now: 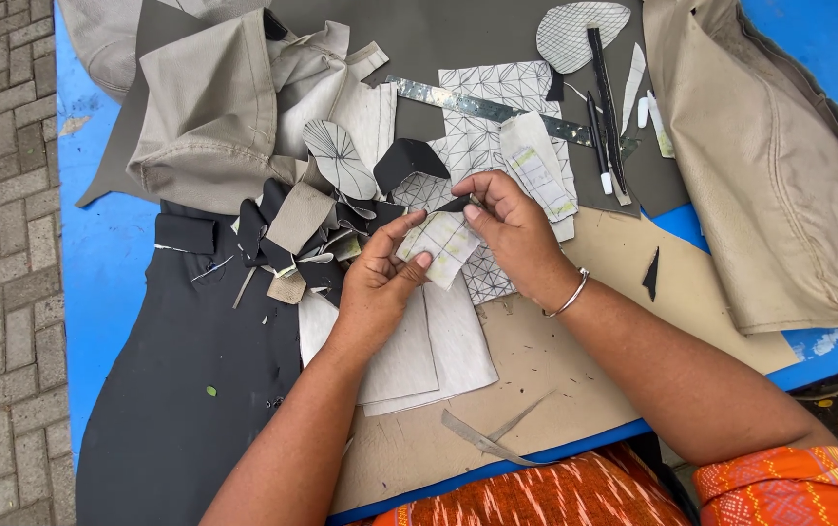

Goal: Measuring and marking leather scraps with a ruler and a white pen on a cutting table

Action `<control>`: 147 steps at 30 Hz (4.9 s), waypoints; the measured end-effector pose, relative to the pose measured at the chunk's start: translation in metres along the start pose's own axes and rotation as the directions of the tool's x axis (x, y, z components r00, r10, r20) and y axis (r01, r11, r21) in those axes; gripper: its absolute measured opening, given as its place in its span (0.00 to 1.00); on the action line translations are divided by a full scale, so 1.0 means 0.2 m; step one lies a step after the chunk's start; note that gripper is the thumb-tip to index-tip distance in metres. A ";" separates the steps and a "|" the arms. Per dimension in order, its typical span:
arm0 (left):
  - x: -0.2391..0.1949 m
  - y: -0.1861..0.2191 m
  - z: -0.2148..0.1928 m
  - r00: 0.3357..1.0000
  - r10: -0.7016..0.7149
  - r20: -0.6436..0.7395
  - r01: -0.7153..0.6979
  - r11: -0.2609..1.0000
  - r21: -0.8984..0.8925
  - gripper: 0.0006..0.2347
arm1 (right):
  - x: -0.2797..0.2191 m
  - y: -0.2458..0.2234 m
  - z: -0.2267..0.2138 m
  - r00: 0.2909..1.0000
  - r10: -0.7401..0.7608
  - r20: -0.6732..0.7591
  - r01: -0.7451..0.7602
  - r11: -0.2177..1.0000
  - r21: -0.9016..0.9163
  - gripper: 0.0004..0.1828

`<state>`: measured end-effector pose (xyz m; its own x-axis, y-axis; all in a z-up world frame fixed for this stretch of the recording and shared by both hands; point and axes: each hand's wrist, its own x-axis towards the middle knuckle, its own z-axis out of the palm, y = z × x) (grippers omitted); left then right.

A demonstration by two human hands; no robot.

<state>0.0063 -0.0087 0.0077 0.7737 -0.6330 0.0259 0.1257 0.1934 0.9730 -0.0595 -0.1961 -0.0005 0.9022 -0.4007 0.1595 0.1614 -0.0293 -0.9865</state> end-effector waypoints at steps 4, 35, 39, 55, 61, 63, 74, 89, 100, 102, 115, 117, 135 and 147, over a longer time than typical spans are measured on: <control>-0.02 -0.07 -0.01 0.995 -0.006 0.102 0.009 0.999 -0.031 0.21 | 0.10 -0.16 -0.09 0.992 -0.039 -0.117 0.033 0.998 -0.047 0.16; -0.02 -0.04 -0.01 0.957 0.073 0.281 -0.218 0.818 0.532 0.13 | 0.12 -0.14 0.11 0.907 -0.217 0.361 0.412 0.282 -0.866 0.15; -0.01 -0.07 -0.03 0.962 0.054 0.267 -0.188 0.841 0.507 0.13 | 0.26 -0.06 0.09 0.883 -0.079 0.463 0.468 0.221 -0.856 0.21; -0.04 0.16 -0.04 0.770 0.575 0.278 -0.557 0.392 0.732 0.08 | 0.16 -0.04 -0.49 0.981 -0.181 0.074 0.095 0.110 -0.989 0.13; 0.01 0.13 -0.27 0.842 0.537 -0.059 -0.025 0.147 0.989 0.17 | 0.06 -0.33 -0.16 0.949 -0.205 0.239 0.269 0.138 -0.953 0.14; 0.02 0.12 -0.27 0.847 0.530 -0.046 -0.041 0.151 0.988 0.21 | 0.01 -0.34 -0.07 0.902 -0.307 0.303 0.384 0.249 -0.889 0.10; -0.01 0.13 -0.07 0.785 0.611 0.108 -0.477 0.483 0.734 0.10 | -0.09 -0.22 0.12 0.862 -0.447 0.239 0.507 0.759 -0.409 0.16; -0.09 0.16 0.02 0.950 0.307 0.058 -0.308 0.888 0.343 0.11 | -0.09 -0.19 0.09 0.948 -0.284 0.143 0.295 0.954 -0.062 0.09; -0.08 0.11 0.01 0.983 0.180 0.023 -0.181 0.973 0.146 0.16 | -0.11 -0.24 0.09 0.926 -0.328 0.189 0.340 0.940 -0.033 0.18; -0.07 0.10 0.01 0.993 0.121 0.008 -0.121 0.990 0.069 0.15 | -0.11 -0.24 0.09 0.925 -0.333 0.185 0.341 0.940 -0.014 0.18; -0.07 0.14 0.02 0.995 0.038 -0.090 -0.042 0.998 -0.050 0.10 | -0.11 -0.25 0.07 0.918 -0.317 0.236 0.342 0.937 -0.070 0.22; -0.05 0.11 -0.01 0.978 0.193 -0.084 -0.183 0.976 0.118 0.07 | -0.11 -0.25 0.07 0.912 -0.309 0.271 0.359 0.919 -0.160 0.21; -0.09 0.18 0.00 0.847 0.525 0.086 -0.433 0.588 0.683 0.09 | -0.06 -0.24 -0.06 0.959 -0.133 0.252 0.222 0.904 -0.365 0.18; -0.08 0.19 -0.07 0.916 0.383 0.123 -0.216 0.212 0.953 0.11 | 0.20 -0.05 -0.48 0.990 -0.136 -0.029 -0.016 0.096 -0.995 0.23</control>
<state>0.0075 0.0187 0.0417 0.6802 -0.5976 0.4245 -0.7327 -0.5365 0.4187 -0.0631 -0.3008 0.0112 0.8598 -0.4194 0.2914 -0.3971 -0.9078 -0.1349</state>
